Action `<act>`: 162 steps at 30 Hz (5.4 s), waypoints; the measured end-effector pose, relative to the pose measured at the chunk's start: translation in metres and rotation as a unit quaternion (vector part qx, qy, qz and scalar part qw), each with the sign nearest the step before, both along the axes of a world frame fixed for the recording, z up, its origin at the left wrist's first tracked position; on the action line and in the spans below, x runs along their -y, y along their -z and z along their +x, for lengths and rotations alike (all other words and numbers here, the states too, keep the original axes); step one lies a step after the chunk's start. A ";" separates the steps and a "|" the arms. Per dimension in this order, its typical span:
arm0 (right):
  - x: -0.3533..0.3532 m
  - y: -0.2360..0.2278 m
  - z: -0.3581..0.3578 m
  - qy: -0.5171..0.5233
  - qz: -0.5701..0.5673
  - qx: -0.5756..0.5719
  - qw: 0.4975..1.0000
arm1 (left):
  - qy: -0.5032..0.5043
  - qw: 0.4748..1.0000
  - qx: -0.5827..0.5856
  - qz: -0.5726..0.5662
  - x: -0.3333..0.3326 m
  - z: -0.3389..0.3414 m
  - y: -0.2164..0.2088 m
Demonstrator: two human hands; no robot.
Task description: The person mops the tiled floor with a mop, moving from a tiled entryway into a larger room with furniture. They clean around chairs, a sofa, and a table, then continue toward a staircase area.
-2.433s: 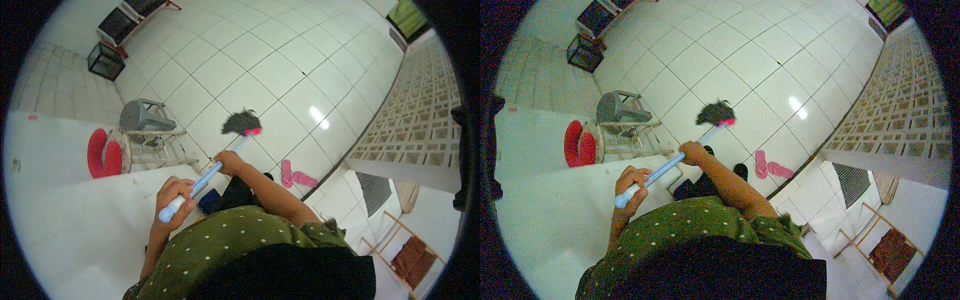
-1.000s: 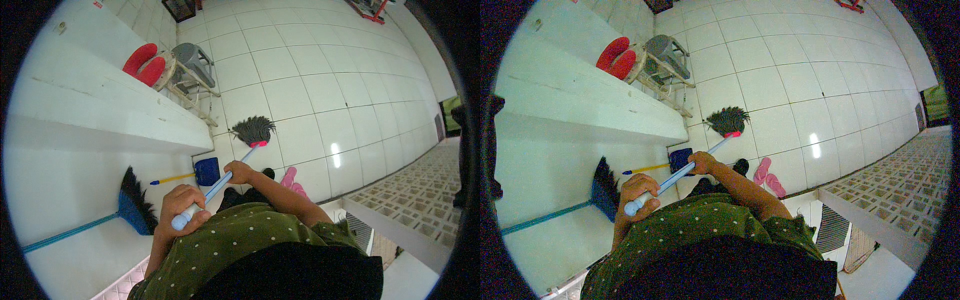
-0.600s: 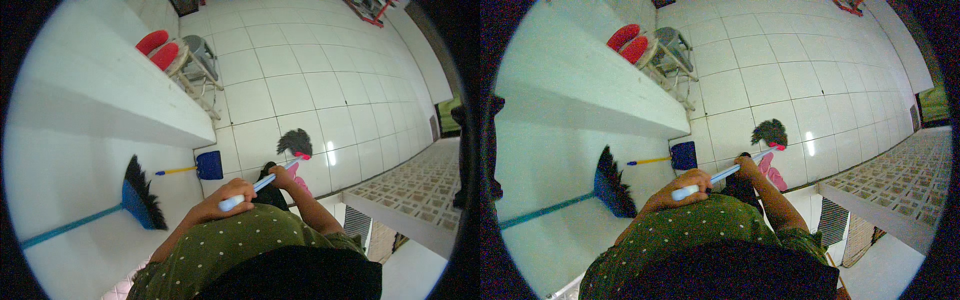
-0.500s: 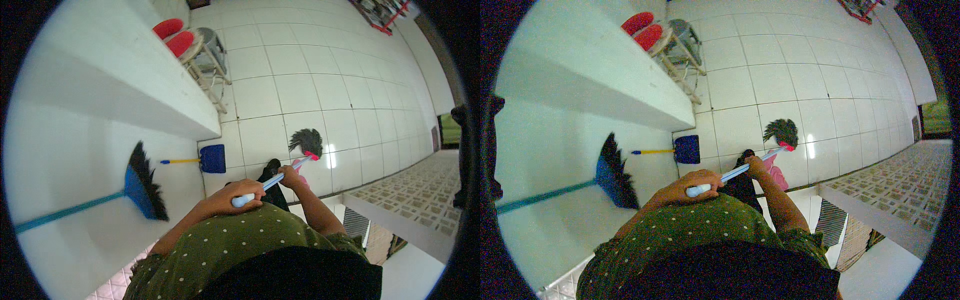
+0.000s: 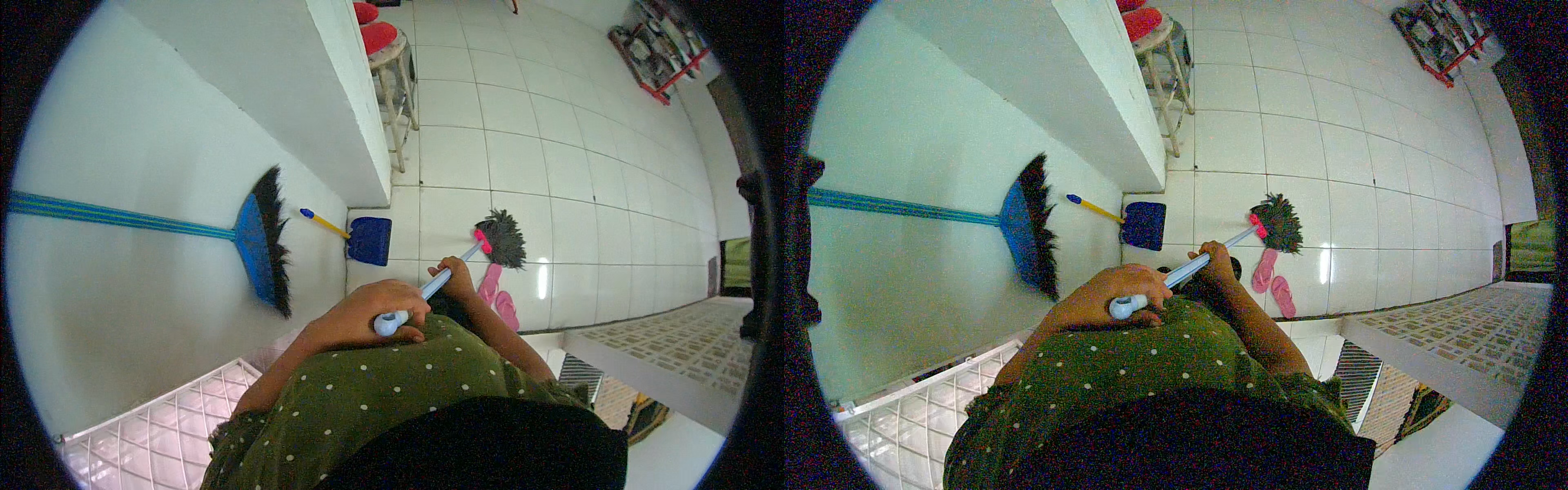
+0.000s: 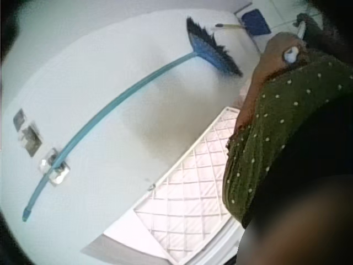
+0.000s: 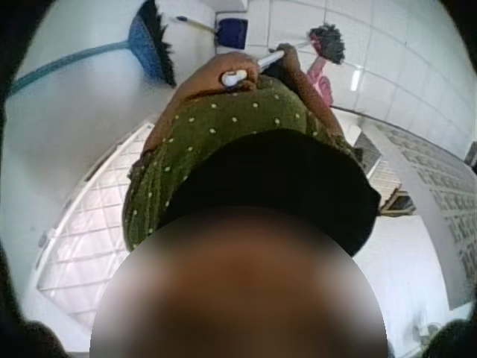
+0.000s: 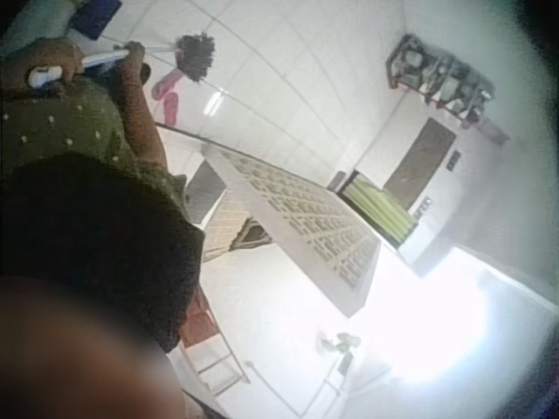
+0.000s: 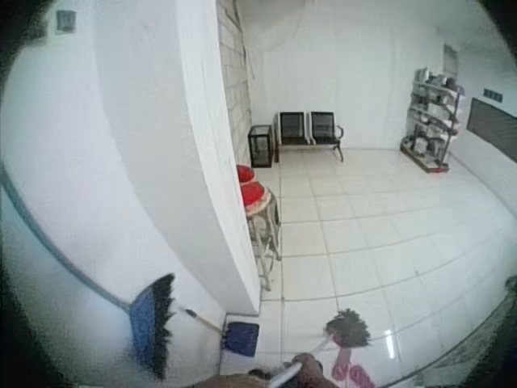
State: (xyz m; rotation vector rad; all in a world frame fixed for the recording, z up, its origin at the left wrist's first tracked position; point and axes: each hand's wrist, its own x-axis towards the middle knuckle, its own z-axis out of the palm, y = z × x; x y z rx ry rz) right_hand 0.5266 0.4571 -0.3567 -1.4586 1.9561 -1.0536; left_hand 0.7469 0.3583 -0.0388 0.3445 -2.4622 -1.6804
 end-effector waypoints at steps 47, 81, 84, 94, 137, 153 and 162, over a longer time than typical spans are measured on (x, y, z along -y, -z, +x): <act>0.070 -0.019 0.061 0.082 -0.180 0.003 0.980 | 0.050 0.993 -0.096 -0.038 0.052 -0.001 0.004; -0.088 -0.043 0.139 0.090 0.018 0.091 0.992 | 0.187 0.965 -0.078 0.167 -0.015 0.013 -0.034; -0.097 -0.055 0.140 0.054 0.021 0.105 0.993 | 0.114 0.974 -0.055 0.191 -0.033 0.029 -0.034; -0.044 -0.058 0.133 -0.110 0.238 0.200 0.944 | 0.010 0.965 -0.045 0.258 0.004 0.073 -0.007; -0.119 -0.020 0.178 0.052 0.027 0.139 0.989 | 0.232 0.970 -0.059 0.047 -0.051 0.063 -0.037; -0.117 0.034 0.207 0.170 -0.091 0.199 0.961 | 0.162 0.985 -0.039 0.046 -0.060 0.111 -0.032; -0.148 0.020 0.305 0.302 0.001 0.106 0.947 | 0.197 0.969 -0.148 0.005 -0.111 0.204 -0.005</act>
